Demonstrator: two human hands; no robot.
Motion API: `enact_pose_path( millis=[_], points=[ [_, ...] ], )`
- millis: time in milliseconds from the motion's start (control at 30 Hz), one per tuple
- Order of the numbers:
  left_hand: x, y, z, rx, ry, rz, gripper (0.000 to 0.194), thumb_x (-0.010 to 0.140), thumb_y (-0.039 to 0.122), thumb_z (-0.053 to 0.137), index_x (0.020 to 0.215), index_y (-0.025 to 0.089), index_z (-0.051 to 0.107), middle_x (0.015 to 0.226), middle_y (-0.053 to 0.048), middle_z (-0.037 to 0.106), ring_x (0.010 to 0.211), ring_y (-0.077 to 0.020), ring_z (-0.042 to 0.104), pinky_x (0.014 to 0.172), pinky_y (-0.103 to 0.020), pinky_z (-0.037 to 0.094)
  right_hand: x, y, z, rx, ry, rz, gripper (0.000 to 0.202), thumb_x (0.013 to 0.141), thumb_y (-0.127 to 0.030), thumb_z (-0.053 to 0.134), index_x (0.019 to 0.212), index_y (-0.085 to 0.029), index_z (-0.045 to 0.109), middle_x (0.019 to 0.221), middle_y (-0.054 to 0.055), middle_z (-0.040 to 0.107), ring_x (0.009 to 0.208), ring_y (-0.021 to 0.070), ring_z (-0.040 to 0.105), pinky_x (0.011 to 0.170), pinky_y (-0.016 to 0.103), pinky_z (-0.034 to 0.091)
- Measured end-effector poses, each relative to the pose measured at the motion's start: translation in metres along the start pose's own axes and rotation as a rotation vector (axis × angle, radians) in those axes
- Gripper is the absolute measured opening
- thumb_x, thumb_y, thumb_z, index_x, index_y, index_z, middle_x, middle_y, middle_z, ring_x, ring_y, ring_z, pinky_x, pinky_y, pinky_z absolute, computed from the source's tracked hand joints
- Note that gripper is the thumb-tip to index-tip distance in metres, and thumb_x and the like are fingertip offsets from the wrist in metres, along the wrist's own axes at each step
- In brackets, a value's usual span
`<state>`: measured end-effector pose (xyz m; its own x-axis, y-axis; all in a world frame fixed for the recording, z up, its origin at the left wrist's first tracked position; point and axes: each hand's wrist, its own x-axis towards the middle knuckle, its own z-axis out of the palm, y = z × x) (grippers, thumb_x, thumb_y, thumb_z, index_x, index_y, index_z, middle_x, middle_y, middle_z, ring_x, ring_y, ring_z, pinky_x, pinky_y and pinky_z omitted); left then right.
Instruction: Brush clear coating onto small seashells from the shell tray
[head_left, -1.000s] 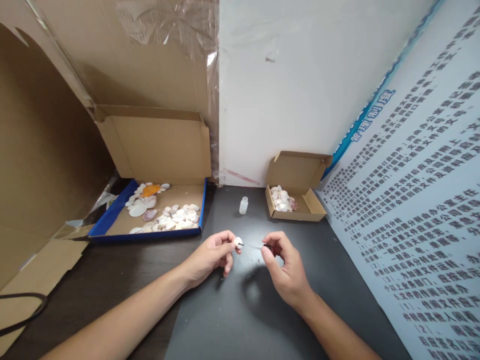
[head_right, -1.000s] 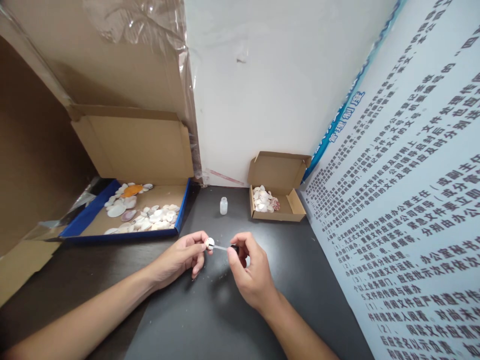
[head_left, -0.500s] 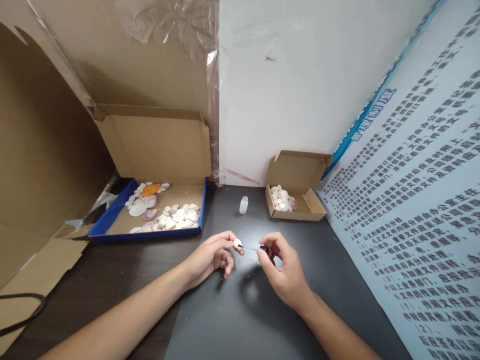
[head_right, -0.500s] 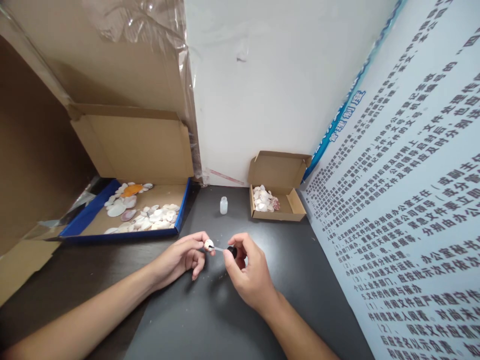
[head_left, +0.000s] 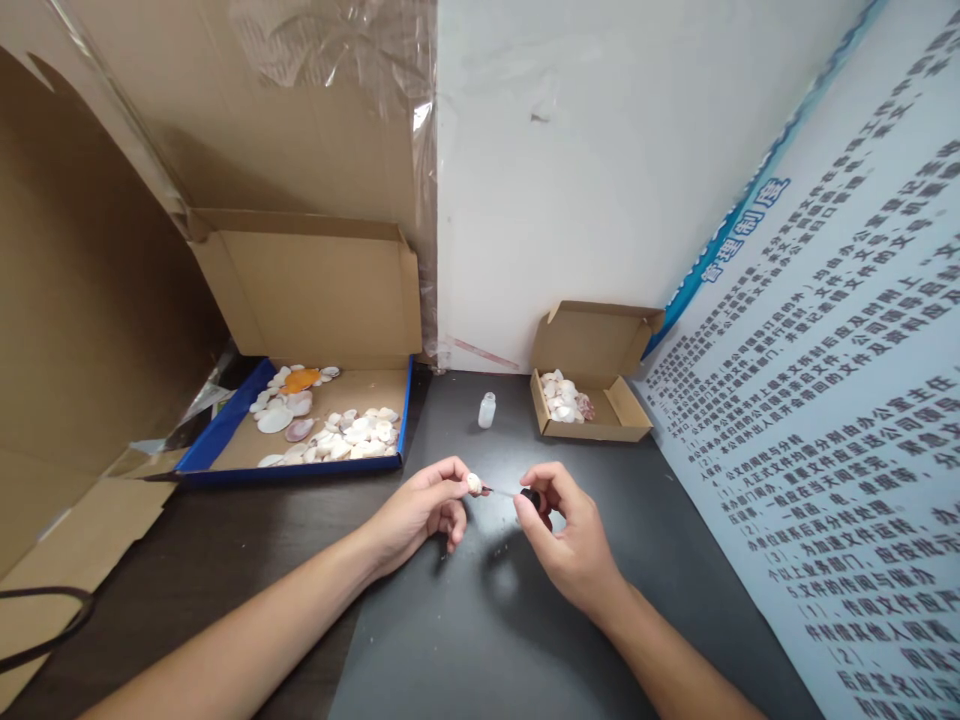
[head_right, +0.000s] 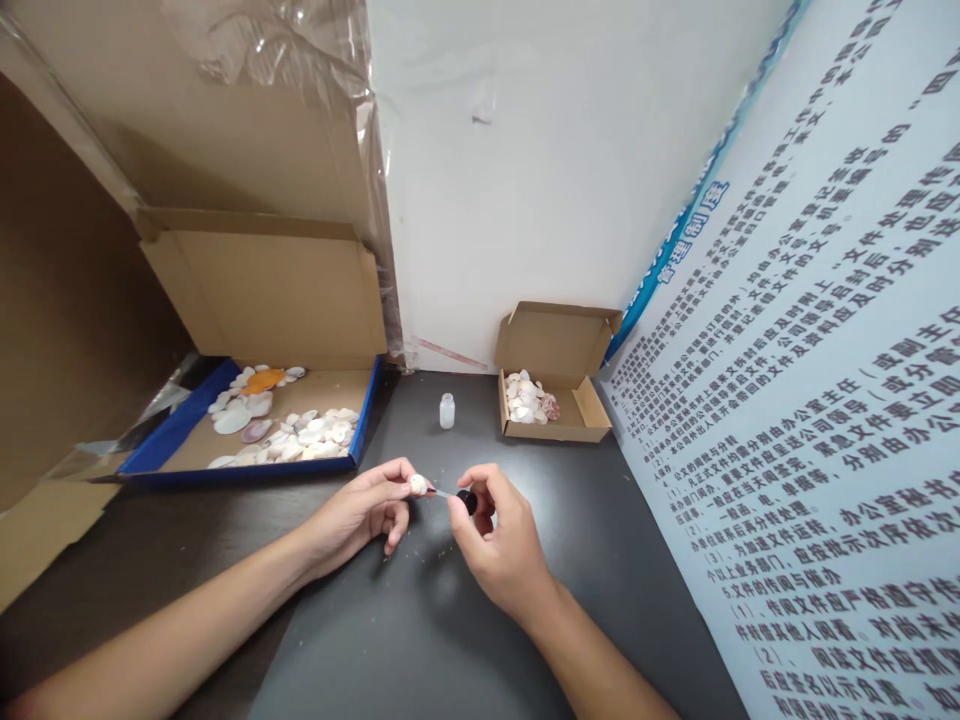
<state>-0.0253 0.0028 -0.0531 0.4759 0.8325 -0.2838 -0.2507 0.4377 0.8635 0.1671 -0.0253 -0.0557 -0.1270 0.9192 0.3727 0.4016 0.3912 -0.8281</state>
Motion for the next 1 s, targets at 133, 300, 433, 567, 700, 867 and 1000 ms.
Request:
enact_pose_path(
  millis=[133, 300, 433, 567, 700, 867, 1000],
  points=[
    [0.0, 0.0, 0.0001, 0.001, 0.01, -0.005, 0.023, 0.078, 0.033, 0.066, 0.08, 0.018, 0.048, 0.072, 0.002, 0.06, 0.042, -0.0059, 0.05, 0.04, -0.018, 0.041, -0.001, 0.0012, 0.0001, 0.018, -0.011, -0.023, 0.005, 0.089, -0.025, 0.051, 0.092, -0.021, 0.05, 0.065, -0.004, 0.046, 0.056, 0.0117, 0.046, 0.052, 0.023, 0.04],
    [0.0008, -0.0006, -0.0013, 0.024, 0.01, 0.003, 0.021, 0.077, 0.032, 0.066, 0.08, 0.018, 0.05, 0.065, 0.003, 0.057, 0.045, -0.0074, 0.049, 0.042, -0.019, 0.043, -0.0009, 0.0015, 0.0005, 0.003, -0.014, -0.007, 0.007, 0.087, -0.025, 0.054, 0.092, -0.021, 0.05, 0.064, -0.005, 0.042, 0.054, 0.0112, 0.043, 0.05, 0.022, 0.038],
    [0.0014, -0.0019, -0.003, 0.04, -0.016, -0.002, 0.019, 0.08, 0.033, 0.063, 0.081, 0.019, 0.05, 0.05, 0.005, 0.051, 0.042, -0.0086, 0.045, 0.043, -0.019, 0.042, 0.0002, -0.0001, 0.0001, 0.018, -0.022, -0.021, 0.006, 0.087, -0.024, 0.052, 0.091, -0.021, 0.049, 0.065, -0.005, 0.044, 0.055, 0.0112, 0.044, 0.051, 0.022, 0.039],
    [0.0007, -0.0018, -0.0025, 0.064, -0.02, -0.011, 0.017, 0.081, 0.032, 0.06, 0.081, 0.019, 0.05, 0.047, 0.004, 0.052, 0.042, -0.0087, 0.044, 0.043, -0.019, 0.041, 0.0007, -0.0016, -0.0009, -0.004, -0.022, 0.006, 0.007, 0.086, -0.022, 0.055, 0.091, -0.021, 0.05, 0.062, -0.006, 0.04, 0.052, 0.0106, 0.041, 0.049, 0.022, 0.037],
    [0.0001, -0.0015, -0.0022, 0.068, -0.021, -0.008, 0.016, 0.082, 0.032, 0.058, 0.081, 0.019, 0.049, 0.047, 0.004, 0.051, 0.041, -0.0086, 0.043, 0.043, -0.018, 0.041, 0.0004, -0.0016, -0.0014, 0.036, -0.021, -0.014, 0.004, 0.087, -0.023, 0.052, 0.09, -0.021, 0.05, 0.065, -0.005, 0.045, 0.056, 0.0114, 0.044, 0.052, 0.022, 0.039],
    [-0.0001, -0.0013, -0.0021, 0.078, -0.027, -0.005, 0.017, 0.082, 0.033, 0.059, 0.081, 0.019, 0.049, 0.047, 0.005, 0.05, 0.041, -0.0085, 0.043, 0.044, -0.019, 0.041, 0.0012, -0.002, -0.0015, -0.015, 0.006, 0.004, 0.005, 0.086, -0.023, 0.054, 0.088, -0.021, 0.05, 0.063, -0.005, 0.041, 0.054, 0.0111, 0.041, 0.05, 0.022, 0.037],
    [-0.0005, -0.0012, -0.001, 0.078, -0.02, -0.01, 0.017, 0.081, 0.032, 0.058, 0.081, 0.019, 0.048, 0.047, 0.005, 0.05, 0.041, -0.0087, 0.043, 0.043, -0.018, 0.038, 0.001, -0.0012, -0.002, 0.029, -0.002, -0.024, 0.004, 0.088, -0.024, 0.051, 0.089, -0.021, 0.049, 0.065, -0.005, 0.044, 0.055, 0.0113, 0.043, 0.052, 0.022, 0.039]
  ],
)
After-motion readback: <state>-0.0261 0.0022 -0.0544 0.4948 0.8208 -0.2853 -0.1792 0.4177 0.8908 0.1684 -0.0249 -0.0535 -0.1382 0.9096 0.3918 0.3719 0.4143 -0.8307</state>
